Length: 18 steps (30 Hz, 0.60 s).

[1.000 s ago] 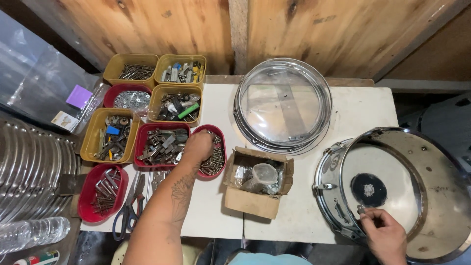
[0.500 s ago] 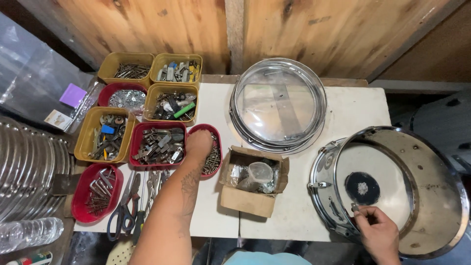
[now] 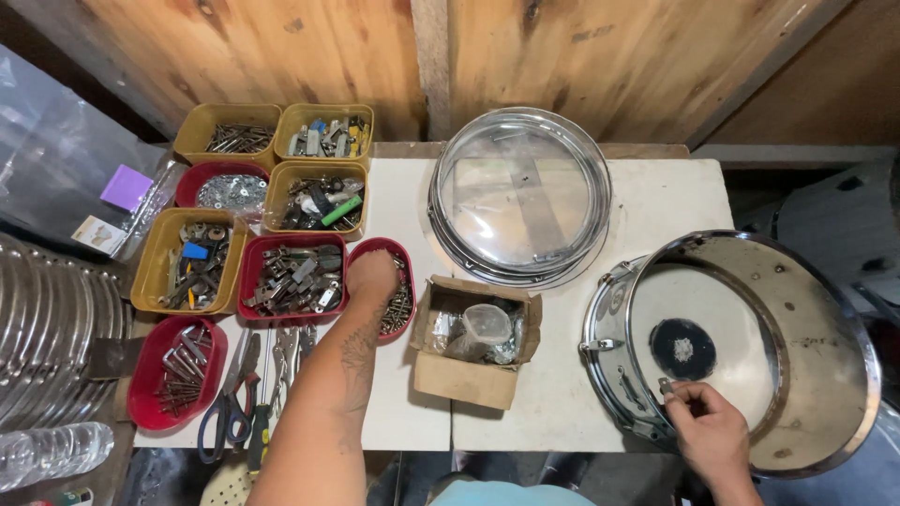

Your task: The person sorts through various containers of hardware on a workbench, picking up and examining small metal parts like screws, washers, and latches. They handle a plastic bag of parts and move several yellow and red bins around the table to access different items.

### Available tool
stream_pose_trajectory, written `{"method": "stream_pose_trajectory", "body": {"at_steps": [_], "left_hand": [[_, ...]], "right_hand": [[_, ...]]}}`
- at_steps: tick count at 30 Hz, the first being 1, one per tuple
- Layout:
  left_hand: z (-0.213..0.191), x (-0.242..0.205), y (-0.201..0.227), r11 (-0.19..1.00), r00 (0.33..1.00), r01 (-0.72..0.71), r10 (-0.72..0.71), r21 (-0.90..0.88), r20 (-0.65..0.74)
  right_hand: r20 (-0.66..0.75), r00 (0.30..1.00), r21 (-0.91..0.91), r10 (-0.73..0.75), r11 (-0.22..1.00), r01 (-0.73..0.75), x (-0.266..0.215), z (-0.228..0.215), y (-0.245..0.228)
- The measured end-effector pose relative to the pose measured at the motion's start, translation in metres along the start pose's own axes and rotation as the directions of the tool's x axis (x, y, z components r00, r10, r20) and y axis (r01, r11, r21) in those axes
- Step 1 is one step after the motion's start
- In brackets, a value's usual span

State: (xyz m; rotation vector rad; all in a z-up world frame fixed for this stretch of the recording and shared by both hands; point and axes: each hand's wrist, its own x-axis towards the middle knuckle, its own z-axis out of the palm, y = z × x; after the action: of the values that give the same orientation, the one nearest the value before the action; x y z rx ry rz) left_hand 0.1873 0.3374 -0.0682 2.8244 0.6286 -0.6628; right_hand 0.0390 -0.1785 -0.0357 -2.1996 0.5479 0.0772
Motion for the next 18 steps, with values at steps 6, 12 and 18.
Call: {"method": "stream_pose_trajectory", "body": {"at_steps": [6,12,18], "left_hand": [[0.01,0.0,-0.034,0.867,0.973,-0.18,0.088,-0.465,-0.213],[-0.057,-0.111,-0.024,0.552,0.992,0.084,0.034,-0.83,0.123],[-0.047,-0.175,0.006,0.51,0.984,-0.055,0.176,-0.859,0.041]], "right_hand": [[0.002,0.998,-0.08,0.07,0.994,-0.069,0.001,-0.002,-0.007],[-0.054,0.998,-0.038,-0.027,0.999,0.025,-0.004,0.001,-0.006],[-0.169,0.908,0.006,-0.384,0.921,0.391,-0.01,0.011,0.005]]}}
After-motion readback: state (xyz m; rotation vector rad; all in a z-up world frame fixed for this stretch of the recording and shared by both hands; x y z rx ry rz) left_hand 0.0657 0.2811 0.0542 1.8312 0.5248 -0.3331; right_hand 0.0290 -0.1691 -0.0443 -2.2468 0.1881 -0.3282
